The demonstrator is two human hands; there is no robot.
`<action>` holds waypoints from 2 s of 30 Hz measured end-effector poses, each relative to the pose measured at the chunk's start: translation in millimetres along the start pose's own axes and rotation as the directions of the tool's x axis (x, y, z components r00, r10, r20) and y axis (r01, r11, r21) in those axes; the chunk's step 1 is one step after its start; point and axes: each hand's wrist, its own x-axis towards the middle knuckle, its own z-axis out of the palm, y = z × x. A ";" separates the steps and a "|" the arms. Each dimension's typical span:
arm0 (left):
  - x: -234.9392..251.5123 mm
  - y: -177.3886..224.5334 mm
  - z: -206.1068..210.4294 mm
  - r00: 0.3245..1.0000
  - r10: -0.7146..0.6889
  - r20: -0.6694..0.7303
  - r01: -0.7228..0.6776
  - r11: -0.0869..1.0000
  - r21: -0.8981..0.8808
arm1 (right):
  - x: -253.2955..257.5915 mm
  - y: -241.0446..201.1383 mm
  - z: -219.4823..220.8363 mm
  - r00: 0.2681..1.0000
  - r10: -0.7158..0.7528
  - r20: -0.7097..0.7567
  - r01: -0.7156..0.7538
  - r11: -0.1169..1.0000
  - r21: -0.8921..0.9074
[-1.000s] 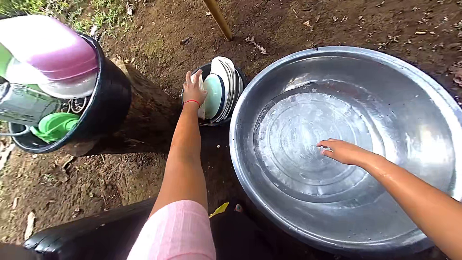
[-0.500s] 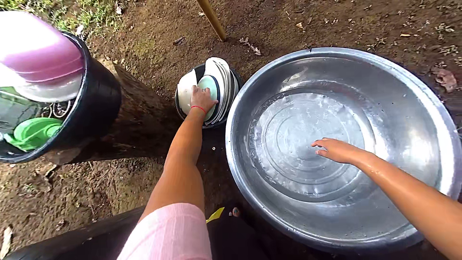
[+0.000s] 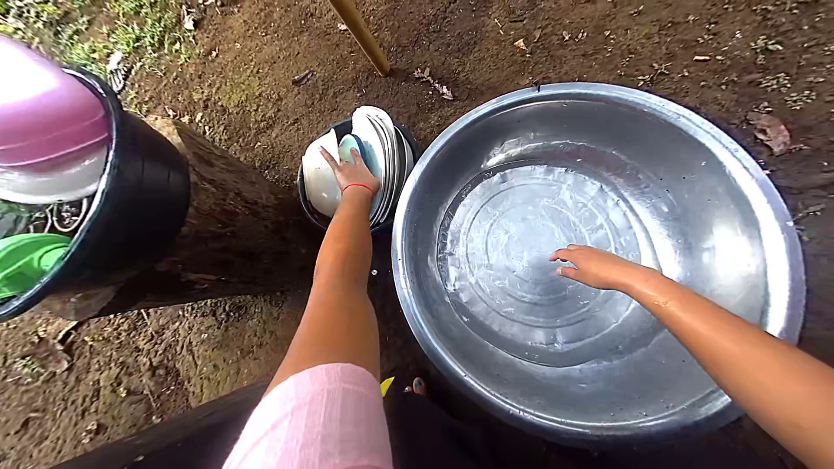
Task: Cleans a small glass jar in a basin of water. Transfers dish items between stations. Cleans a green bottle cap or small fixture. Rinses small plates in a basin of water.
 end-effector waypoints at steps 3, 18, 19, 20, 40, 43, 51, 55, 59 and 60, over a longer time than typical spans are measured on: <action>2.3 -10.5 5.9 0.990 -0.091 -0.112 0.091 0.996 -0.003 | -4.1 2.8 0.9 1.000 0.012 -0.006 -0.012 1.000 0.004; -59.1 -51.9 -100.4 0.920 -0.221 -0.323 0.032 0.866 -0.499 | -15.1 -18.0 -6.9 0.986 -0.074 -0.148 0.075 0.997 0.001; -72.1 -56.6 -110.7 0.897 -0.246 -0.367 0.014 0.847 -0.532 | -18.2 -16.3 -9.7 0.981 -0.084 -0.177 0.087 0.996 0.008; -88.2 -60.9 -120.3 0.872 -0.261 -0.413 -0.011 0.835 -0.551 | -22.8 -14.5 -13.3 0.974 -0.097 -0.203 0.103 0.994 0.020; -145.1 180.3 34.2 0.930 0.362 0.057 -0.230 0.697 -0.679 | -13.4 134.2 44.0 0.955 0.193 -0.224 -0.050 0.852 0.521; -150.5 204.8 78.1 0.961 0.249 0.117 -0.064 0.617 -0.784 | 2.2 123.6 57.5 0.936 0.265 -0.232 -0.046 0.745 0.665; -212.4 291.9 141.4 0.836 0.547 -0.048 -0.520 0.759 -0.392 | 31.6 93.1 54.0 0.855 0.439 -0.277 -0.006 0.542 0.840; -162.0 287.5 140.3 0.575 0.809 -0.120 -0.800 0.526 -0.288 | 28.0 77.8 45.2 0.828 0.475 -0.297 -0.099 0.647 0.756; -173.2 297.8 132.5 0.761 0.634 -0.140 -0.633 0.676 -0.377 | 39.2 62.1 36.4 0.812 0.487 -0.322 -0.157 0.713 0.683; -181.0 303.2 130.6 0.666 0.740 -0.093 -0.712 0.594 -0.374 | 43.6 63.0 28.6 0.805 0.476 -0.354 -0.153 0.744 0.650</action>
